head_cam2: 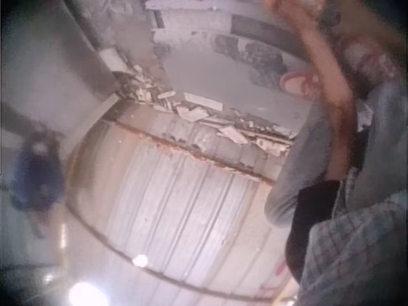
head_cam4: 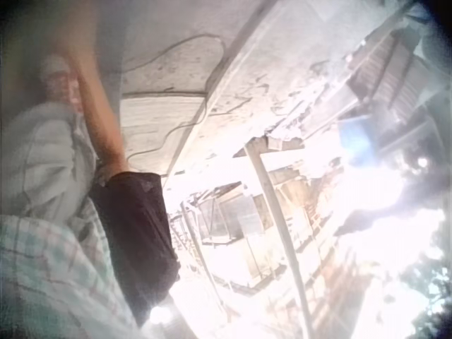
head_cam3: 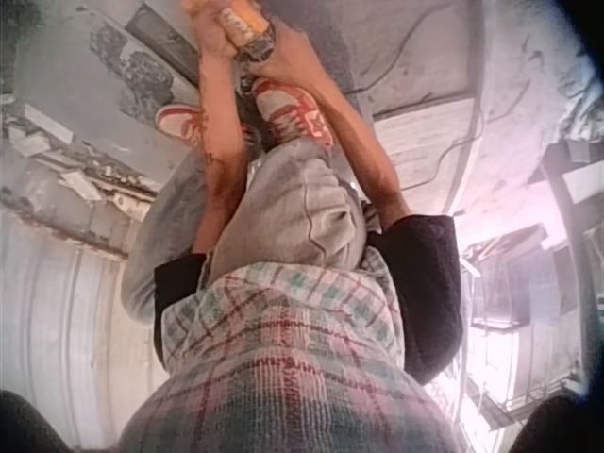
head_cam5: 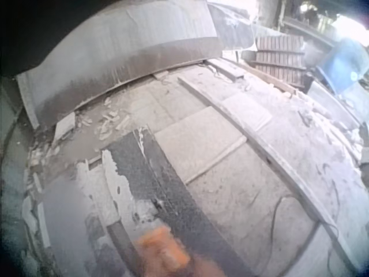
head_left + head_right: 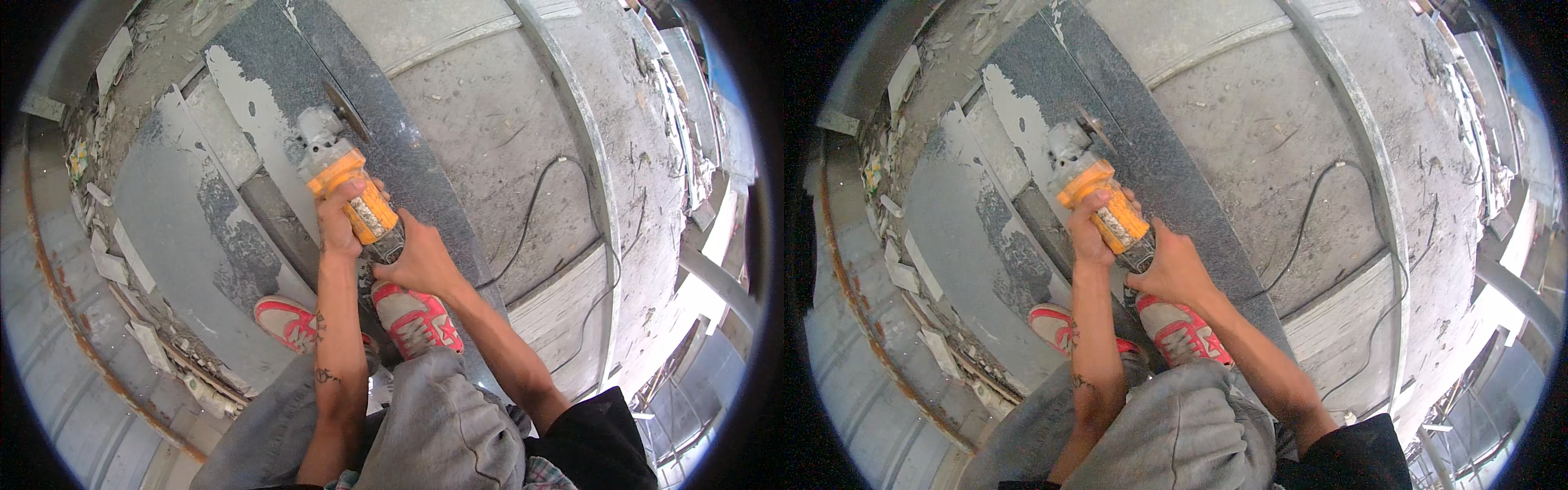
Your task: The person uses an angle grinder to grind a dark strip on a tiled floor. They hold the tool with both hands and move it back and forth along the seam, generating dust.
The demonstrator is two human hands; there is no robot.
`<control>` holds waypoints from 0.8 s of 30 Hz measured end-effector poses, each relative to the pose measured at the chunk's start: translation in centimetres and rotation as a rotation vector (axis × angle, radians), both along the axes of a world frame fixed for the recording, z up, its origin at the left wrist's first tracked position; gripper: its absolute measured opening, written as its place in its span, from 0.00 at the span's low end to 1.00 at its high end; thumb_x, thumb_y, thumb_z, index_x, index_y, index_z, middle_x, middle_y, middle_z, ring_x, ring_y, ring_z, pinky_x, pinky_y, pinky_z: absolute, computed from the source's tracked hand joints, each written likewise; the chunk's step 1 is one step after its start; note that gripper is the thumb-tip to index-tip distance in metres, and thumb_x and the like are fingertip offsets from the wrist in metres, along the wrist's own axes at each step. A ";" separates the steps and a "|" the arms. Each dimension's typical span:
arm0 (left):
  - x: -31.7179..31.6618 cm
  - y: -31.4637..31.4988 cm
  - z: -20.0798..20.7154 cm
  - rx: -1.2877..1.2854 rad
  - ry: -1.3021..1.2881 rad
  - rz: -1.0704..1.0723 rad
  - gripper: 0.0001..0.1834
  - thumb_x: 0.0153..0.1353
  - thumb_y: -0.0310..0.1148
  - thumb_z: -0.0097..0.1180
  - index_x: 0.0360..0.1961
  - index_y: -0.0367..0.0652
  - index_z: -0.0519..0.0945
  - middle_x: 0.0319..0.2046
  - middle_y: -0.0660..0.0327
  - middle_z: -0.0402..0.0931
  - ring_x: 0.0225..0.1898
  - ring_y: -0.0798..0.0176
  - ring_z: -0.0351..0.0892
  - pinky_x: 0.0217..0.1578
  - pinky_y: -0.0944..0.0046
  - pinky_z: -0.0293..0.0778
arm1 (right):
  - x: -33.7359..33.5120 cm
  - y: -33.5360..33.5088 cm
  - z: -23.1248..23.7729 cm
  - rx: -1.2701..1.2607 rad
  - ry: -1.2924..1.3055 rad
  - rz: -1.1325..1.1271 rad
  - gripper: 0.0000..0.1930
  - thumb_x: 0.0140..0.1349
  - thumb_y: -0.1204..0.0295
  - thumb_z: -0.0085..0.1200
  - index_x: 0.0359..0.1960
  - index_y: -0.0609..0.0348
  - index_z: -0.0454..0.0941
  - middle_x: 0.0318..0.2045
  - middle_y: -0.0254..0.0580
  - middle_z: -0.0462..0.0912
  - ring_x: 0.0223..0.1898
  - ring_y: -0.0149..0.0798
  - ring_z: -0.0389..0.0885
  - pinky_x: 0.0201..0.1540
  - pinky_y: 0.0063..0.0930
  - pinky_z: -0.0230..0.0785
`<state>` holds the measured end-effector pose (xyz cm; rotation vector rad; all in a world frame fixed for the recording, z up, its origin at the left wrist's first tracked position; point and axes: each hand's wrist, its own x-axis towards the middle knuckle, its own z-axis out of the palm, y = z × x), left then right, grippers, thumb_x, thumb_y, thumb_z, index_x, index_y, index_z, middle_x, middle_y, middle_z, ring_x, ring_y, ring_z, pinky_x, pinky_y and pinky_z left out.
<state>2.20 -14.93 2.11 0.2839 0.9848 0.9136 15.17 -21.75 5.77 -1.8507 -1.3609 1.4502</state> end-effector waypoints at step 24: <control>1.0 0.1 -1.7 -0.140 -0.050 -0.027 0.21 0.53 0.36 0.57 0.45 0.35 0.71 0.28 0.52 0.77 0.27 0.57 0.80 0.28 0.59 0.80 | -0.3 0.0 1.3 -0.208 -0.103 -0.062 0.45 0.33 0.65 0.68 0.56 0.77 0.65 0.37 0.68 0.80 0.43 0.59 0.81 0.48 0.39 0.73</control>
